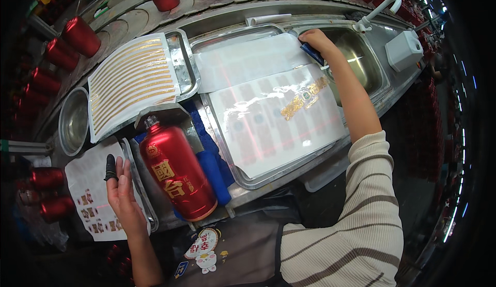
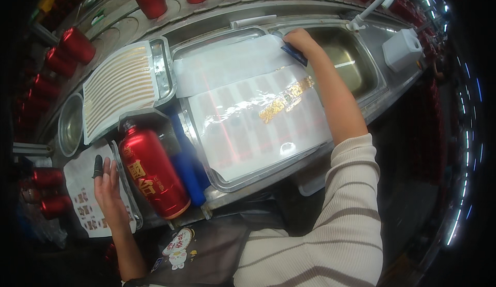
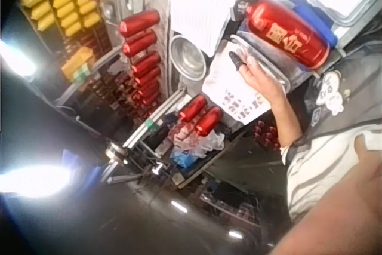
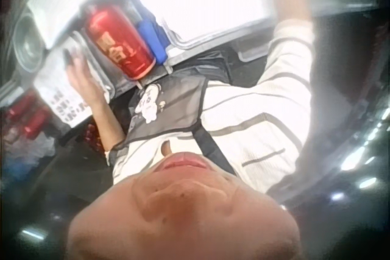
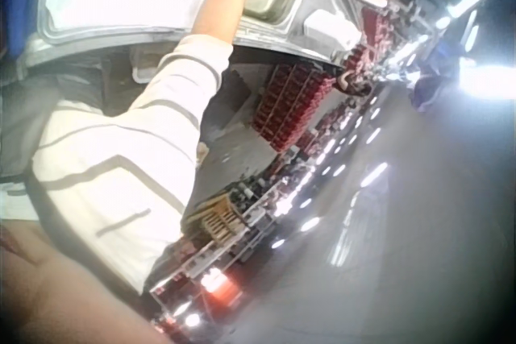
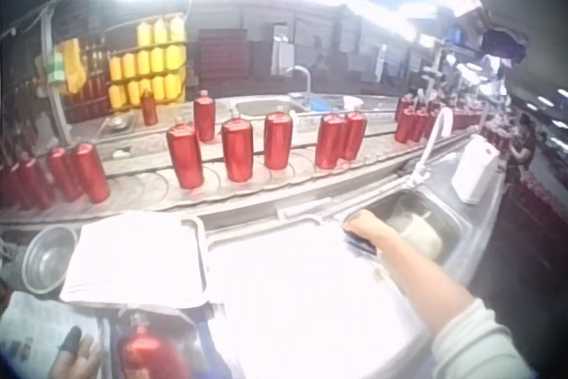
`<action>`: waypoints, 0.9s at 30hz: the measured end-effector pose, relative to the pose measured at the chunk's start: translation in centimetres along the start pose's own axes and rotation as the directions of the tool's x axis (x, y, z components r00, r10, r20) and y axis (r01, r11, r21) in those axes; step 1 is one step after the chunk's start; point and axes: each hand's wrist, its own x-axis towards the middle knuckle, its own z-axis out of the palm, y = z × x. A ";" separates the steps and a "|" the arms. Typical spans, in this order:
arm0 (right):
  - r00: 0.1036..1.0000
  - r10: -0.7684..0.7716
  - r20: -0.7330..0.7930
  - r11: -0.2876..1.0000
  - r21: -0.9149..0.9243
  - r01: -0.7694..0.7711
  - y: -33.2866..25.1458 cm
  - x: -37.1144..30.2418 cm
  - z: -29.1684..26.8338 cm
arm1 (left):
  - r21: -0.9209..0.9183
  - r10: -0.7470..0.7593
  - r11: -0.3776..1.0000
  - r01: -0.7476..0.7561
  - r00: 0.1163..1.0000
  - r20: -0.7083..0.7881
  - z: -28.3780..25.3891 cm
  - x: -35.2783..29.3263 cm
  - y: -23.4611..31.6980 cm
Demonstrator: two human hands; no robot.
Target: The person applies gold stickers to red cylindrical bottles, smoothing each label with a blue cloth. They rotate the bottles to align and press the labels, then wipe the surfaces before moving to the next bottle.
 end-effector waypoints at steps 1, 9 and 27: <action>1.000 0.024 0.011 1.000 0.007 -0.025 -0.4 -0.3 -0.1 | 0.002 -0.002 1.000 0.002 1.000 -0.005 -0.1 0.0 -0.1; 0.993 -0.083 -0.080 0.977 -0.204 0.065 -2.0 -1.0 -1.0 | 0.039 -0.047 0.998 0.049 0.998 -0.045 0.2 0.3 0.1; 0.681 -0.733 -0.008 0.497 -0.689 0.527 -13.8 -12.0 0.5 | 0.033 -0.037 0.999 0.039 0.998 -0.051 0.8 0.8 0.7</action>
